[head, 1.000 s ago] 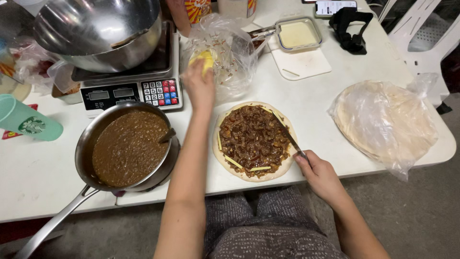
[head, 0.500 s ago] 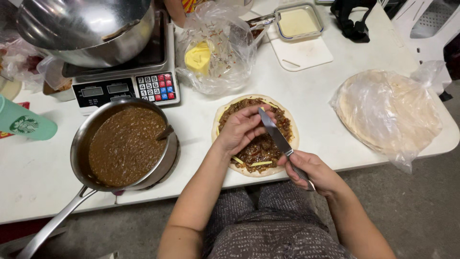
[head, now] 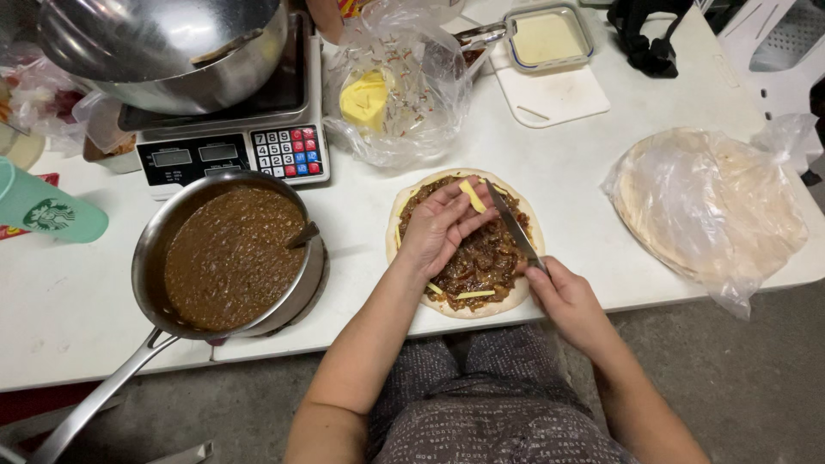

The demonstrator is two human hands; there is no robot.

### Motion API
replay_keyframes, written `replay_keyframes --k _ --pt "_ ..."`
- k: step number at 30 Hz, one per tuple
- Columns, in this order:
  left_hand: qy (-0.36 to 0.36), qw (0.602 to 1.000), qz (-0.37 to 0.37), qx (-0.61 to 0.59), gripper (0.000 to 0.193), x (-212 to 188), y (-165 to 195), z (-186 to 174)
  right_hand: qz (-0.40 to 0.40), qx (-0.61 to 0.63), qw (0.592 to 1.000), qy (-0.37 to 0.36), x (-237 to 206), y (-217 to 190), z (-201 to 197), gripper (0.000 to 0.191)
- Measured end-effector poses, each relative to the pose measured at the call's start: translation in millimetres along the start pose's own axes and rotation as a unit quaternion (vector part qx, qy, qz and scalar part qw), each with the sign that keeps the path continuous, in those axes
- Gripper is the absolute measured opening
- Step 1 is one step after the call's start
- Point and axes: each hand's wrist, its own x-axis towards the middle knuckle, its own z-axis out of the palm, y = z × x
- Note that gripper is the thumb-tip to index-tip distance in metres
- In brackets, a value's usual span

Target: The person spreads a brown meat mixture onto a pizza base using tongs, then cuts and places cheese strips over the topping using a knife. The pizza remains on the countertop at the end of the clip.

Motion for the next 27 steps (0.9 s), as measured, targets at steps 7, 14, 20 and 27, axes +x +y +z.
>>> replay_keyframes --k 7,14,20,27 --pt "0.036 0.998 0.014 0.050 0.040 -1 -5 8 -0.099 -0.226 0.961 0.128 0 -25 18 0.036" --pt "0.038 0.998 0.030 0.052 0.039 -2 -10 5 -0.088 -0.266 0.951 0.128 3 -29 24 0.036" --pt "0.046 0.996 0.027 0.066 0.037 -2 -8 5 -0.101 -0.286 0.943 0.139 4 -28 26 0.035" --pt "0.033 0.995 0.018 0.089 0.034 -5 -5 6 -0.108 -0.354 0.912 0.179 8 -27 29 0.031"
